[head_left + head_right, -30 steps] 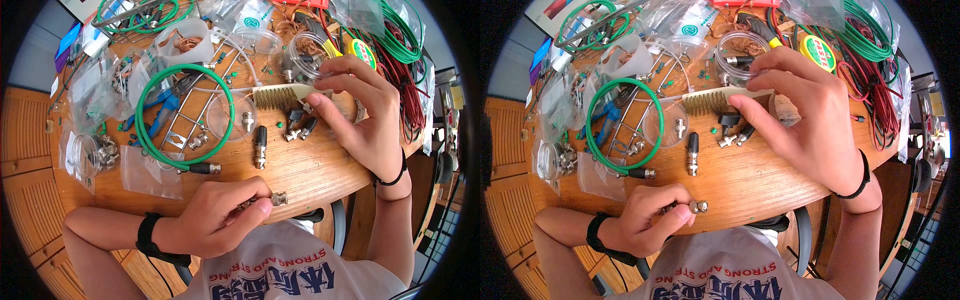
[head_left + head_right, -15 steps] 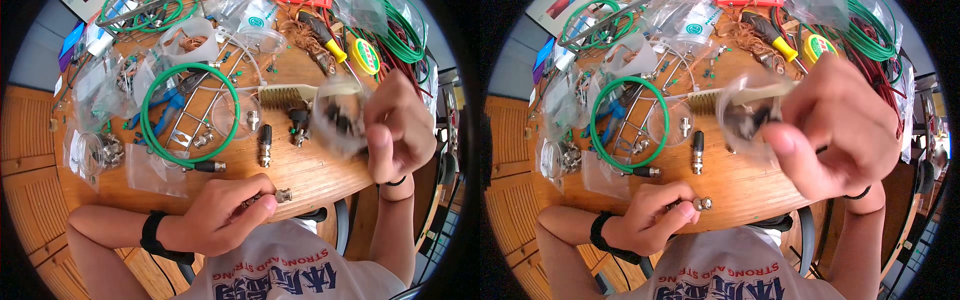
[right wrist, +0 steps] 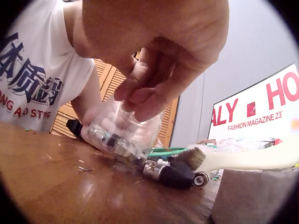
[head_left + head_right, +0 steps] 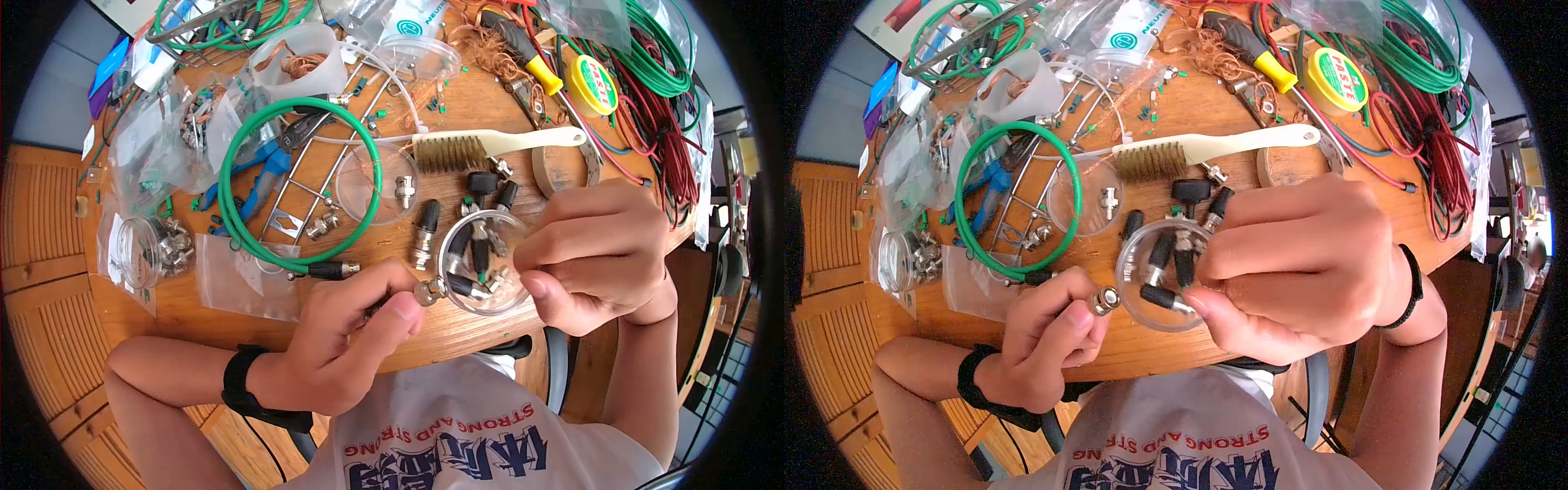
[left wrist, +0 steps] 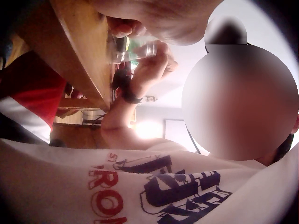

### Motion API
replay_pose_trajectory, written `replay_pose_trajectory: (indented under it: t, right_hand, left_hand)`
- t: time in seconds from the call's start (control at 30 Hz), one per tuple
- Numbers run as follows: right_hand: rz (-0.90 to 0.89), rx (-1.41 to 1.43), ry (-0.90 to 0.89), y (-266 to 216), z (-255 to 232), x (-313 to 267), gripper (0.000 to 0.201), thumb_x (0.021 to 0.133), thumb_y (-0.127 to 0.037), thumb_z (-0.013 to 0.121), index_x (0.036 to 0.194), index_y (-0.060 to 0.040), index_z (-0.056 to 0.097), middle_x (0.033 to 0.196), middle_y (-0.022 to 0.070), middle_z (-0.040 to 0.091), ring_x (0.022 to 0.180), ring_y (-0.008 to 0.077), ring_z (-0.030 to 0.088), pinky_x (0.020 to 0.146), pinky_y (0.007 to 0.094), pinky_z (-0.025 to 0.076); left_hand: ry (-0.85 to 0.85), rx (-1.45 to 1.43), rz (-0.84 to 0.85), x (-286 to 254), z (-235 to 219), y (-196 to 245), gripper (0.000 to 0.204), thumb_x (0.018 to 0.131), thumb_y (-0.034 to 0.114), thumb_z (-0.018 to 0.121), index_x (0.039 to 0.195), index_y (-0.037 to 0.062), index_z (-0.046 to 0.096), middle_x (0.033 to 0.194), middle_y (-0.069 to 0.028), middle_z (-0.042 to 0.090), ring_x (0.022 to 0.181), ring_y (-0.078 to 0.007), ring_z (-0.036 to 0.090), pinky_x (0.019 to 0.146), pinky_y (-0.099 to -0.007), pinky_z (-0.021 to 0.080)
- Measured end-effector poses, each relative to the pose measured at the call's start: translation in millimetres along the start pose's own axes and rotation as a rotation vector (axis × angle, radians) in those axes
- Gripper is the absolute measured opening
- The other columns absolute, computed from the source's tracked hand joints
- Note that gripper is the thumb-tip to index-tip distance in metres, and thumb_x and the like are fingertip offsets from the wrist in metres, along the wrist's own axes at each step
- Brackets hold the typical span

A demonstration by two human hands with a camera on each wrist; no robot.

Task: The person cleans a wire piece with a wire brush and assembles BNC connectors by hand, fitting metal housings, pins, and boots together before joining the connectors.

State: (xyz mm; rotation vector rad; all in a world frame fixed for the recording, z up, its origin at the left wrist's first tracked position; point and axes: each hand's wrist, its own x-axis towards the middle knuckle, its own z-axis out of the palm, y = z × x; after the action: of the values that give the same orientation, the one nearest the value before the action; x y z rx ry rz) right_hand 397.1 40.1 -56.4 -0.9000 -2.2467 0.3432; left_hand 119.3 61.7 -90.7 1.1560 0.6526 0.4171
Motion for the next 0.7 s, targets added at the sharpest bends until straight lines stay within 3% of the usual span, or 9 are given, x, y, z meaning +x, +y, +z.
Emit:
replay_pose_trajectory:
  t: [0.17, 0.27, 0.33, 0.37, 0.43, 0.53, 0.7]
  right_hand:
    - [-0.05, -0.052, -0.059, 3.6, -3.1, 2.0, 0.036, 0.092, -0.014, 0.067, 0.057, -0.0061, 0.062, 0.068, 0.0014, 0.07, 0.051, 0.0159, 0.059, 0.043, 0.0307, 0.044]
    - [0.016, -0.024, 0.024, 1.9, -3.9, 3.7, 0.043, 0.1, -0.023, 0.063, 0.06, -0.0058, 0.065, 0.075, 0.0017, 0.075, 0.054, 0.0166, 0.055, 0.046, 0.0304, 0.044]
    - [-0.068, -0.082, -0.074, 6.5, -6.2, 7.7, 0.056, 0.107, -0.04, 0.054, 0.065, -0.0066, 0.07, 0.087, 0.0005, 0.078, 0.063, 0.0183, 0.05, 0.057, 0.0317, 0.042]
    - [-0.068, -0.082, -0.074, 6.5, -6.1, 7.3, 0.056, 0.107, -0.04, 0.054, 0.065, -0.0066, 0.07, 0.087, 0.0005, 0.078, 0.063, 0.0183, 0.05, 0.057, 0.0317, 0.042]
    - [-0.056, -0.207, -0.186, 5.4, -5.3, 5.5, 0.066, 0.108, -0.054, 0.045, 0.072, -0.0083, 0.075, 0.097, -0.0022, 0.079, 0.073, 0.0195, 0.047, 0.069, 0.0325, 0.038]
    - [-0.059, -0.254, -0.269, 1.9, -7.1, 5.3, 0.07, 0.108, -0.059, 0.039, 0.078, -0.0095, 0.079, 0.103, -0.0041, 0.079, 0.08, 0.0197, 0.048, 0.077, 0.0346, 0.035]
    - [-0.07, -0.275, -0.202, 2.0, -0.5, 3.0, 0.069, 0.107, -0.061, 0.04, 0.082, -0.0089, 0.079, 0.107, -0.0026, 0.078, 0.082, 0.0203, 0.048, 0.083, 0.0359, 0.034]
  left_hand:
    - [0.008, 0.024, -0.007, 0.2, -0.1, 0.7, 0.023, 0.107, 0.014, 0.052, 0.09, 0.0002, 0.056, 0.077, -0.0028, 0.056, 0.068, -0.0094, 0.046, 0.061, -0.0268, 0.039]
    - [0.003, 0.059, -0.008, 0.3, -0.1, 0.3, 0.022, 0.106, 0.014, 0.053, 0.09, 0.0002, 0.057, 0.075, -0.0036, 0.055, 0.066, -0.0104, 0.047, 0.06, -0.0277, 0.039]
    - [0.003, 0.073, 0.001, 0.7, 0.1, 0.3, 0.022, 0.106, 0.015, 0.054, 0.09, 0.0, 0.057, 0.074, -0.0044, 0.055, 0.064, -0.0113, 0.048, 0.059, -0.0284, 0.039]
    - [-0.016, 0.112, 0.018, 1.2, 0.1, 0.7, 0.022, 0.106, 0.015, 0.054, 0.091, -0.0001, 0.057, 0.072, -0.0054, 0.054, 0.062, -0.0132, 0.048, 0.058, -0.0294, 0.039]
    - [-0.036, 0.149, 0.033, 2.1, 0.4, 0.2, 0.021, 0.106, 0.015, 0.055, 0.091, -0.0003, 0.058, 0.071, -0.0064, 0.054, 0.061, -0.0151, 0.049, 0.057, -0.0305, 0.04]
    - [-0.065, 0.213, 0.118, 3.6, 0.3, -1.4, 0.02, 0.105, 0.016, 0.057, 0.093, -0.0004, 0.059, 0.07, -0.0081, 0.054, 0.059, -0.0186, 0.052, 0.057, -0.0324, 0.041]
    - [-0.082, 0.229, 0.169, 4.1, 1.3, -4.9, 0.018, 0.105, 0.016, 0.059, 0.096, 0.0003, 0.061, 0.072, -0.0095, 0.059, 0.059, -0.0193, 0.057, 0.057, -0.0326, 0.043]
